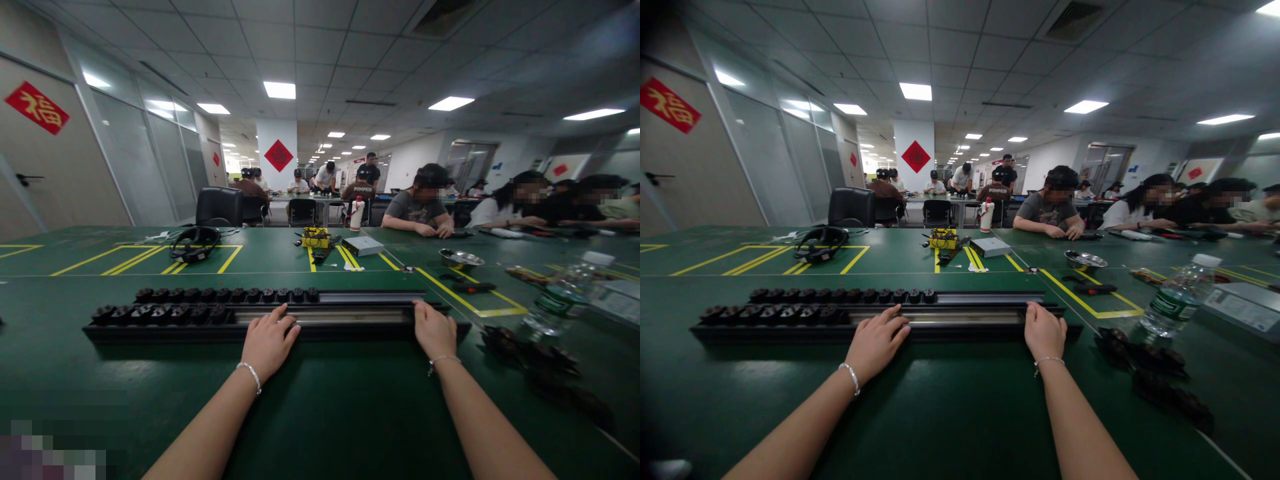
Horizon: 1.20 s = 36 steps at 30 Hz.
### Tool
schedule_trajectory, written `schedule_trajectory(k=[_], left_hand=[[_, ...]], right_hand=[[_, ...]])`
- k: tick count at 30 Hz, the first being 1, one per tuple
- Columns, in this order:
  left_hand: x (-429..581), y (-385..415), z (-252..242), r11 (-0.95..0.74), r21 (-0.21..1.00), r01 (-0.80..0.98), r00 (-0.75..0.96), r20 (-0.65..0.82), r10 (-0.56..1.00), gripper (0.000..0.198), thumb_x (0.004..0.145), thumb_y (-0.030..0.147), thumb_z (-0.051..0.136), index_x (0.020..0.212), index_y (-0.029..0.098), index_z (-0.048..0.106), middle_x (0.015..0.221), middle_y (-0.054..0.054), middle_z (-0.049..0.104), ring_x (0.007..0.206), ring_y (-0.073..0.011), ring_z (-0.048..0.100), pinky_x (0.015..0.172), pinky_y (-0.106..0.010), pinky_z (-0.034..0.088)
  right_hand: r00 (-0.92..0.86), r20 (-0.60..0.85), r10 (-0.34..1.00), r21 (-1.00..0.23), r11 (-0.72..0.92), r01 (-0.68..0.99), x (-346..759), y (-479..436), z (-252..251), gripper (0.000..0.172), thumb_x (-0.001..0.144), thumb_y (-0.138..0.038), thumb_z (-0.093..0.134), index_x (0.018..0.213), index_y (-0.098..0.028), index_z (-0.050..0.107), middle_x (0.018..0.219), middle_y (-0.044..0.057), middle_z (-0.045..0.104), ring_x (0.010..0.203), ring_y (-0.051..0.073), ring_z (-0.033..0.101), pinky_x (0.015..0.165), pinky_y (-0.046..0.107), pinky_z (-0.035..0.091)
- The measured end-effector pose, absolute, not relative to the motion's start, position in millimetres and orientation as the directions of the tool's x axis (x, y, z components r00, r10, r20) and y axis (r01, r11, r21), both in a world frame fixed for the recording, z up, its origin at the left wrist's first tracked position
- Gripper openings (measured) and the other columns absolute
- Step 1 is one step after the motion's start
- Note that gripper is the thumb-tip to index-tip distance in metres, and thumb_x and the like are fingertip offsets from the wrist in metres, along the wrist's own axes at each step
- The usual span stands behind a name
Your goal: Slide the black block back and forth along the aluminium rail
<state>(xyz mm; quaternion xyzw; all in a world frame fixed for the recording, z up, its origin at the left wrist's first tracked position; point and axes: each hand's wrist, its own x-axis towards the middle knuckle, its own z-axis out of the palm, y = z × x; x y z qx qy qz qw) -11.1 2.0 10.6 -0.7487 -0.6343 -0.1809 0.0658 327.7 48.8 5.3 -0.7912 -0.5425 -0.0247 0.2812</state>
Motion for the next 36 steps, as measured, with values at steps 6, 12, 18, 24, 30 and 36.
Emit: schedule_trajectory(k=[6,12,18,24,30,36], left_hand=[[-12.7,3.2,7.6,-0.202,0.120,0.972,0.142,0.382,0.913,0.039,0.086,0.047,0.025,0.100,0.032,0.059,0.132,0.000,0.044,0.102,-0.0197,0.052,0.085,-0.038,0.034],[-13.6,4.3,5.8,-0.212,0.109,0.971,0.152,0.400,0.904,0.040,0.086,0.048,0.025,0.099,0.032,0.059,0.132,0.001,0.044,0.102,-0.0197,0.052,0.084,-0.038,0.034],[-14.5,5.1,4.3,-0.210,0.105,0.972,0.151,0.401,0.904,0.041,0.086,0.049,0.024,0.100,0.032,0.059,0.133,0.001,0.043,0.103,-0.0198,0.051,0.085,-0.038,0.034],[-13.4,4.4,5.4,-0.204,0.086,0.975,0.154,0.397,0.905,0.039,0.086,0.047,0.025,0.099,0.032,0.059,0.132,0.001,0.044,0.102,-0.0194,0.052,0.084,-0.038,0.035],[-13.2,5.3,5.2,-0.206,0.086,0.975,0.156,0.398,0.904,0.039,0.086,0.048,0.025,0.099,0.032,0.058,0.132,0.001,0.044,0.101,-0.0194,0.053,0.084,-0.038,0.034],[-14.5,6.8,2.0,-0.212,0.089,0.973,0.158,0.411,0.898,0.040,0.086,0.048,0.024,0.100,0.032,0.058,0.133,0.001,0.043,0.102,-0.0195,0.052,0.083,-0.038,0.034]], right_hand=[[0.416,0.326,0.849,-0.413,-0.267,0.871,327.0,48.3,7.0,0.050,0.087,-0.035,0.016,0.112,-0.019,0.055,0.106,0.010,0.062,0.100,0.022,0.053,0.098,0.044,0.022],[0.409,0.332,0.850,-0.406,-0.263,0.875,326.8,47.6,8.2,0.049,0.087,-0.035,0.016,0.111,-0.019,0.056,0.105,0.010,0.062,0.099,0.022,0.053,0.097,0.044,0.024],[0.391,0.361,0.847,-0.364,-0.258,0.895,329.5,48.2,6.0,0.047,0.086,-0.035,0.018,0.110,-0.022,0.056,0.113,0.009,0.057,0.104,0.024,0.049,0.094,0.047,0.027],[0.430,0.342,0.836,-0.392,-0.289,0.874,328.2,47.9,3.7,0.044,0.086,-0.035,0.020,0.111,-0.025,0.055,0.113,0.007,0.057,0.106,0.022,0.048,0.099,0.052,0.016],[0.435,0.332,0.837,-0.410,-0.287,0.866,327.2,47.3,5.5,0.043,0.086,-0.034,0.020,0.110,-0.024,0.055,0.110,0.007,0.058,0.105,0.023,0.048,0.099,0.053,0.016],[0.431,0.318,0.845,-0.420,-0.282,0.863,325.8,45.3,9.5,0.044,0.087,-0.034,0.020,0.109,-0.024,0.056,0.108,0.008,0.059,0.105,0.022,0.048,0.100,0.054,0.015]])
